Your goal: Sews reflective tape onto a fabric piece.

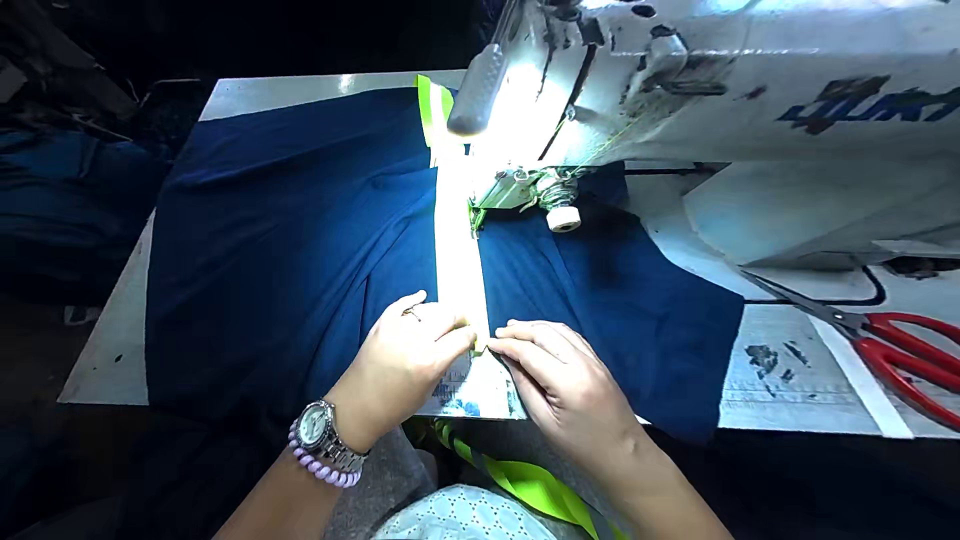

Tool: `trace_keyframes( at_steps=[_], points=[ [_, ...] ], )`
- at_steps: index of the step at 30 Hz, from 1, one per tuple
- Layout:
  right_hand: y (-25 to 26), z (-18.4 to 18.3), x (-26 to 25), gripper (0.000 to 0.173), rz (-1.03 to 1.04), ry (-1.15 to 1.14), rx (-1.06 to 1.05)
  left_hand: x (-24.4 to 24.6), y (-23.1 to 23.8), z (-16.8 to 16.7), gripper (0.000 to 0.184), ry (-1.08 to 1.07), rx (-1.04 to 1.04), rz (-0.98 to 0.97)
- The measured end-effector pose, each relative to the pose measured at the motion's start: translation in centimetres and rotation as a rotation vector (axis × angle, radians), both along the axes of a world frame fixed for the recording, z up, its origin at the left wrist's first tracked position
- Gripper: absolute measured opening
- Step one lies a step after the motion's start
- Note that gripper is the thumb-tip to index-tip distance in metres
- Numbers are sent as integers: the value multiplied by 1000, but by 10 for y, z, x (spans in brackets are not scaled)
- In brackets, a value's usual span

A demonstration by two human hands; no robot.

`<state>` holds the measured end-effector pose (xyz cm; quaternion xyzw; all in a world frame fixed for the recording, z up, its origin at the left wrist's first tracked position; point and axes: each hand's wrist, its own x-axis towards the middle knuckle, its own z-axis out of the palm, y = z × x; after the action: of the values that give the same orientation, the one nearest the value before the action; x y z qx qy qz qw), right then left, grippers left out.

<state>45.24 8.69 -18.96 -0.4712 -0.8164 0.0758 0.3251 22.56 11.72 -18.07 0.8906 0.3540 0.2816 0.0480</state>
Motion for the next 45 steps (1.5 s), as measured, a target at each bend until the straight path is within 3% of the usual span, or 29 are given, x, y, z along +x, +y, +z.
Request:
trace_keyframes(
  at_steps=[21, 25, 32, 42, 45],
  points=[
    [1, -2, 3, 28, 1, 38, -9, -1, -2, -9, 21, -11, 92, 49],
    [1, -1, 2, 34, 15, -19, 25, 0, -3, -11, 20, -10, 88, 45],
    [2, 2, -4, 32, -5, -120, 101, -5, -11, -8, 37, 62, 28, -42],
    [1, 7, -3, 32, 1, -165, 105, -6, -12, -9, 35, 81, 61, -55],
    [15, 8, -6, 31, -7, -192, 102, -6, 0, -3, 37, 98, -14, -54]
  ],
)
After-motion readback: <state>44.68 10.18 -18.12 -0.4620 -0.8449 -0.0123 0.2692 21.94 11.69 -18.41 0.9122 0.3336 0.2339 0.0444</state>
